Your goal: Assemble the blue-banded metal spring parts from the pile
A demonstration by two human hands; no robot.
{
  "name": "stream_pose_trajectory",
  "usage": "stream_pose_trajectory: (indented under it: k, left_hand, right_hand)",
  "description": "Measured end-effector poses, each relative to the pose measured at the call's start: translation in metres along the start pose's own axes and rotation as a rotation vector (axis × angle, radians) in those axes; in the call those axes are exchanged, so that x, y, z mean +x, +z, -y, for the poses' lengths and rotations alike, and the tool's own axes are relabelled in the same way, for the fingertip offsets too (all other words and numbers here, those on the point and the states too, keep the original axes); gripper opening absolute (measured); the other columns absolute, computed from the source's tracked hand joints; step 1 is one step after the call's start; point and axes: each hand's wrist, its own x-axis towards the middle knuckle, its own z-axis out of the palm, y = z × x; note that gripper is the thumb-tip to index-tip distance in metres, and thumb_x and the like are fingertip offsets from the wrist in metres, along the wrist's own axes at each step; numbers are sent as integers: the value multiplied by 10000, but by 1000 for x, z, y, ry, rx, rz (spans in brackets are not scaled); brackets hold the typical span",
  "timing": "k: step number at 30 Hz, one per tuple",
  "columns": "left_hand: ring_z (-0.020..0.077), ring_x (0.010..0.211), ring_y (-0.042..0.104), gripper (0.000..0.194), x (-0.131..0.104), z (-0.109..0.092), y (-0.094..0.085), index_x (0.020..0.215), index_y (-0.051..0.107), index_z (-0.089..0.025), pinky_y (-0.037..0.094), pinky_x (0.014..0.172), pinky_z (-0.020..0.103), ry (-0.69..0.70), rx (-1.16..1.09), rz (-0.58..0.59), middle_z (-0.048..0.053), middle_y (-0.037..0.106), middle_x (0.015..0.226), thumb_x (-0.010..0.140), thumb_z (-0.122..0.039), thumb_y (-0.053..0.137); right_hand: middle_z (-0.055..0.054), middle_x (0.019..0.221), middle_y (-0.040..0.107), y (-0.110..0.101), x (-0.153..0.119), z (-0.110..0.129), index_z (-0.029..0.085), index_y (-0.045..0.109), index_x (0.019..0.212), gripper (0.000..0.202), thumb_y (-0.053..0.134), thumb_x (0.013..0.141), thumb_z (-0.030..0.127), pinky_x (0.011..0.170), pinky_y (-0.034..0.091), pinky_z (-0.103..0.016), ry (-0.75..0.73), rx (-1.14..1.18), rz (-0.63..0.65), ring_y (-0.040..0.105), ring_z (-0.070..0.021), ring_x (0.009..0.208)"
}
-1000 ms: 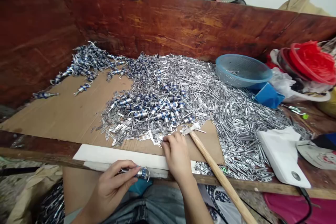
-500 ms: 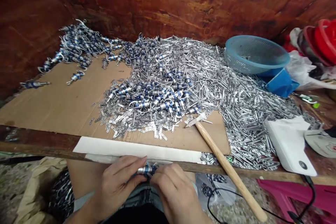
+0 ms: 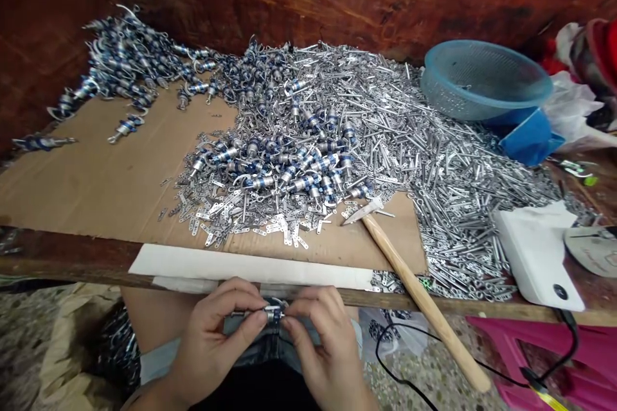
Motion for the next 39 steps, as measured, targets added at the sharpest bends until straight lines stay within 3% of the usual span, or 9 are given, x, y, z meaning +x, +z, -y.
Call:
stream_pose_trajectory:
  k: [3,7,15,19,23,29,33,36,39]
  left_hand:
    - [127,707,594,86,-1,-1,1,788,644,-167,493,639,224,47,79,-4,21,604,737,773,-99,595]
    - [133,677,581,108,-1,-6,0,759,639,-169,475,607,231,83,187,5,20,602,704,760,-79,580]
    - [144,679,566,103,-5,-2,-5,816,648,-170,481,608,253,223,292,58,30,626,712,805,-112,563]
    - [177,812,562,126,-10,14,-7,946,649,-177,458,772,329,400,453,-11,32,665,796,861,-167,557]
    - [216,1012,525,230,-9,32,-13,1034,641,-201,288,1025,447,494,637,-16,35,686,963,900,-328,505]
    - [207,1024,513,218,-4,30,-19,1053,636,-188,165,1098,440,446,741,85,7,681,934,883,-284,539]
    - [179,936,550,184,-3,21,-18,1034,636,-202,229,1078,412,381,747,93,3,669,892,887,-223,527]
    - [177,906,566,185,-3,18,-19,1034,632,-211,301,1040,421,359,726,101,5,655,869,865,-201,557]
    - [177,876,576,186,-1,18,-19,1018,636,-215,377,989,420,347,704,85,0,640,827,846,-176,575]
  right_hand:
    - [-28,792,592,5,-1,4,185,585,880,145,578,793,69,661,446,-259,-98,-125,-63,543,-142,746]
    - [-27,785,599,9,-3,3,189,583,863,109,570,808,95,651,436,-268,-59,-195,-110,545,-148,731]
    - [-19,761,594,7,-3,9,213,530,826,138,444,865,112,616,402,-281,43,-164,195,527,-160,698]
    - [-7,758,594,13,2,10,208,525,794,150,434,877,124,647,373,-298,182,-161,255,524,-161,709]
    - [-2,779,611,24,11,8,222,570,799,153,461,876,146,709,321,-338,243,-250,206,523,-177,748]
    - [8,762,598,26,21,2,222,554,761,63,584,814,210,687,299,-324,301,-295,167,517,-183,746]
    - [7,752,597,15,31,-9,221,546,752,96,574,829,272,692,340,-317,378,-147,112,523,-180,744]
    - [-16,763,607,3,39,-19,219,570,765,135,545,843,326,691,362,-327,396,-213,-29,523,-194,748]
    - [-34,821,624,-2,47,-27,219,597,815,122,538,842,322,705,375,-337,376,-295,-24,527,-203,776]
